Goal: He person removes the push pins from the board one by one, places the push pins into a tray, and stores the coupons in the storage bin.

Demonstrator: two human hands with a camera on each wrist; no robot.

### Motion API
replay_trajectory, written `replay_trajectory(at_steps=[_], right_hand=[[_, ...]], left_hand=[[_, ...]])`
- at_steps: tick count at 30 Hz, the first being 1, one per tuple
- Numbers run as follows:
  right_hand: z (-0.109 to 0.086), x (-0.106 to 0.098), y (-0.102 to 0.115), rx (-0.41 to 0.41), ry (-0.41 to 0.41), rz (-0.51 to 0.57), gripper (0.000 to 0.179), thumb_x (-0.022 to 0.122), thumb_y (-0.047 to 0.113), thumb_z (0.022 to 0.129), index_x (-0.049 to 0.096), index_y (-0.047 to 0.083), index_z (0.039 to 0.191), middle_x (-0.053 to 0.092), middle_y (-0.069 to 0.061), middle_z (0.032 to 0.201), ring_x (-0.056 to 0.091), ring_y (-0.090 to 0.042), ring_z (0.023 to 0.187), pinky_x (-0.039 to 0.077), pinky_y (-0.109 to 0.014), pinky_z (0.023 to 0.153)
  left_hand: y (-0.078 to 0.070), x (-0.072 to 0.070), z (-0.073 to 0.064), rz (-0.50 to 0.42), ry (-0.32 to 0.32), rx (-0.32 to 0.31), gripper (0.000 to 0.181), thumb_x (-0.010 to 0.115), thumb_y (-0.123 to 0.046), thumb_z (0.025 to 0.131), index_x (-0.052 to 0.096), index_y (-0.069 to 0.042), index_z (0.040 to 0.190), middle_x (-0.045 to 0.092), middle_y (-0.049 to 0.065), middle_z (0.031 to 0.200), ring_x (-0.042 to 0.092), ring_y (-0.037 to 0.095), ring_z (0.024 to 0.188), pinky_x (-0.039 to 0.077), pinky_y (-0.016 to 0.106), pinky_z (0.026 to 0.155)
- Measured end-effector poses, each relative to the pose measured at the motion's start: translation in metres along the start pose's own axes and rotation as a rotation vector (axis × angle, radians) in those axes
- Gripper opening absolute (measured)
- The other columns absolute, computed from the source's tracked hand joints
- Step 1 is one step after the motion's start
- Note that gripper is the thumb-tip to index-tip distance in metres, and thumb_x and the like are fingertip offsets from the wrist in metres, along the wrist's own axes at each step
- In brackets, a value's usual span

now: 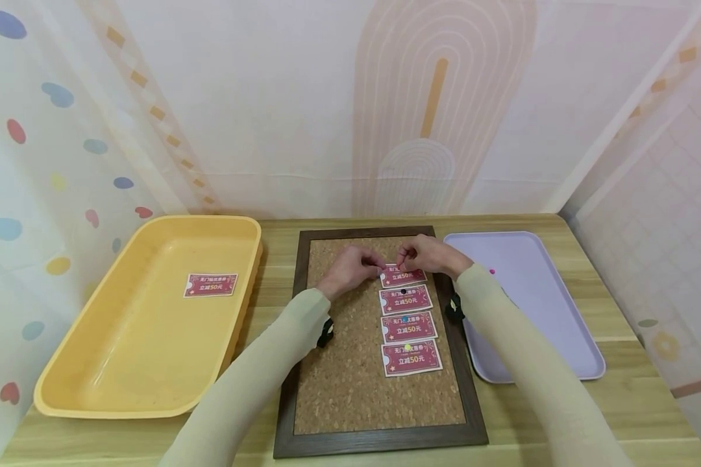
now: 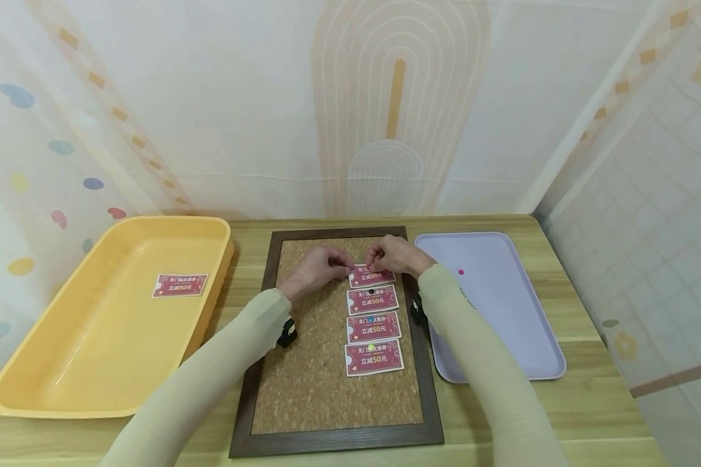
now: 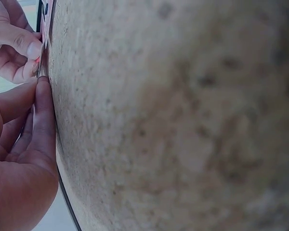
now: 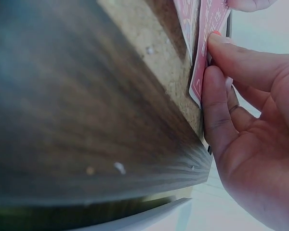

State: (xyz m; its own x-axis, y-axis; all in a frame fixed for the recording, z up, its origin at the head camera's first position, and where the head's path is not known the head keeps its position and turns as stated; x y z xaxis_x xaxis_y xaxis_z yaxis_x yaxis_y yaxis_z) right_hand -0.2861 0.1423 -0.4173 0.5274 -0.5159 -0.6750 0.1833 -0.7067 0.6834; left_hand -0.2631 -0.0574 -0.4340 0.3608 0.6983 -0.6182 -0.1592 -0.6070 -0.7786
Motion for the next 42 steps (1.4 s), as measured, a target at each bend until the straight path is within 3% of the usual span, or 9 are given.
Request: replay_trajectory(at_steps=[18, 42], right_hand=[[0.0033, 0.0013, -0.0027, -0.020, 0.004, 0.014, 0.007, 0.071, 0.006, 0.097, 0.072, 0.004, 0.104, 0.070, -0.007, 0.094, 0.060, -0.016, 0.081, 0.049, -0.029, 0.074], [-0.0011, -0.0046, -0.0040, -0.063, 0.047, 0.011, 0.005, 0.068, 0.006, 0.099, 0.071, 0.002, 0.100, 0.067, -0.005, 0.090, 0.055, -0.017, 0.081, 0.046, -0.030, 0.074]], left_hand=[[0.0007, -0.0010, -0.0006, 0.005, -0.014, 0.004, 0.011, 0.070, -0.006, 0.098, 0.079, -0.005, 0.103, 0.075, 0.007, 0.104, 0.065, 0.017, 0.093, 0.053, 0.032, 0.083], [-0.0037, 0.0033, -0.0011, -0.030, -0.017, -0.032, 0.011, 0.070, -0.009, 0.098, 0.080, -0.006, 0.102, 0.075, 0.006, 0.103, 0.064, 0.017, 0.091, 0.052, 0.030, 0.080]])
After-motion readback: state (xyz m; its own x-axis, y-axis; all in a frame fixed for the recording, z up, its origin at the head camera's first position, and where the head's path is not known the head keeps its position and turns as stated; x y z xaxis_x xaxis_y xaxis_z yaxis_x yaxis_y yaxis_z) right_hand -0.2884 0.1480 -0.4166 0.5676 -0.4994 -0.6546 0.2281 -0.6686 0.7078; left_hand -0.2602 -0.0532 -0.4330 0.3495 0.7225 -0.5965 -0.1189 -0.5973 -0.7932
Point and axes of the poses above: each hand's wrist, its own z-axis towards the middle knuckle, its own x-axis out of the palm, y = z × x, the point moved 2 cm from there along z, towards the middle knuckle
